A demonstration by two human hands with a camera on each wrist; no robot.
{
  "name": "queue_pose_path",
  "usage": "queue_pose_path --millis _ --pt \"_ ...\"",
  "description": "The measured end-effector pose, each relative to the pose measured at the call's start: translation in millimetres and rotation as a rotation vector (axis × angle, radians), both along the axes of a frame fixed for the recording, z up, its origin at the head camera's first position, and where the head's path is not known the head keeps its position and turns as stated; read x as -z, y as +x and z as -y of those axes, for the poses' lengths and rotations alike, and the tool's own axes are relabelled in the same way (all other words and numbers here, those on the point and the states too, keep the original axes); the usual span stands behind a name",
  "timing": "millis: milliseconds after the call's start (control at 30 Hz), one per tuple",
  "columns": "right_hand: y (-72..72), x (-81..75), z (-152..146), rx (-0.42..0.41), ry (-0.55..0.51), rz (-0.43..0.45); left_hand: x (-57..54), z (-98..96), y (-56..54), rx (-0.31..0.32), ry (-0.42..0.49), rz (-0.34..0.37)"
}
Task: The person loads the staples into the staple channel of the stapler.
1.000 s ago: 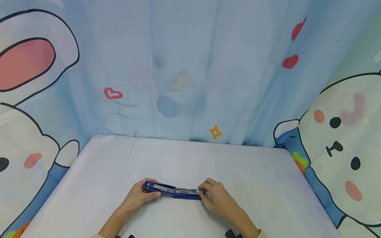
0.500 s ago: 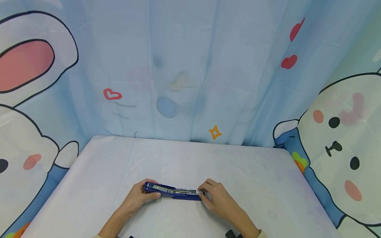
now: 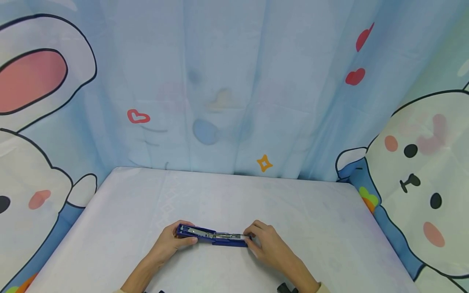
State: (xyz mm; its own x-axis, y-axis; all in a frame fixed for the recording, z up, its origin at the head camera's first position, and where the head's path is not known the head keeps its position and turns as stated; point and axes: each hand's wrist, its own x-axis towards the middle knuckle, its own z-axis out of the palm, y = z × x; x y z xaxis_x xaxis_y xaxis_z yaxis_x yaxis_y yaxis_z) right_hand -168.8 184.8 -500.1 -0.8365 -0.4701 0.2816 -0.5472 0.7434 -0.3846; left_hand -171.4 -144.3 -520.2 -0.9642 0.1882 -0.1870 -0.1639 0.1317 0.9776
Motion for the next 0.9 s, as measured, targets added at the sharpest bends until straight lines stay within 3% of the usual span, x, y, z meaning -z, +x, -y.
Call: queue_pose_path --millis 533,900 --pt "-0.3 1.6 -2.0 0.005 -0.012 -0.008 -0.3 -0.5 -1.9 -0.003 0.002 -0.007" --pt "0.3 0.3 -1.1 0.068 0.027 0.079 0.8 1.4 -0.6 0.016 0.023 0.008"
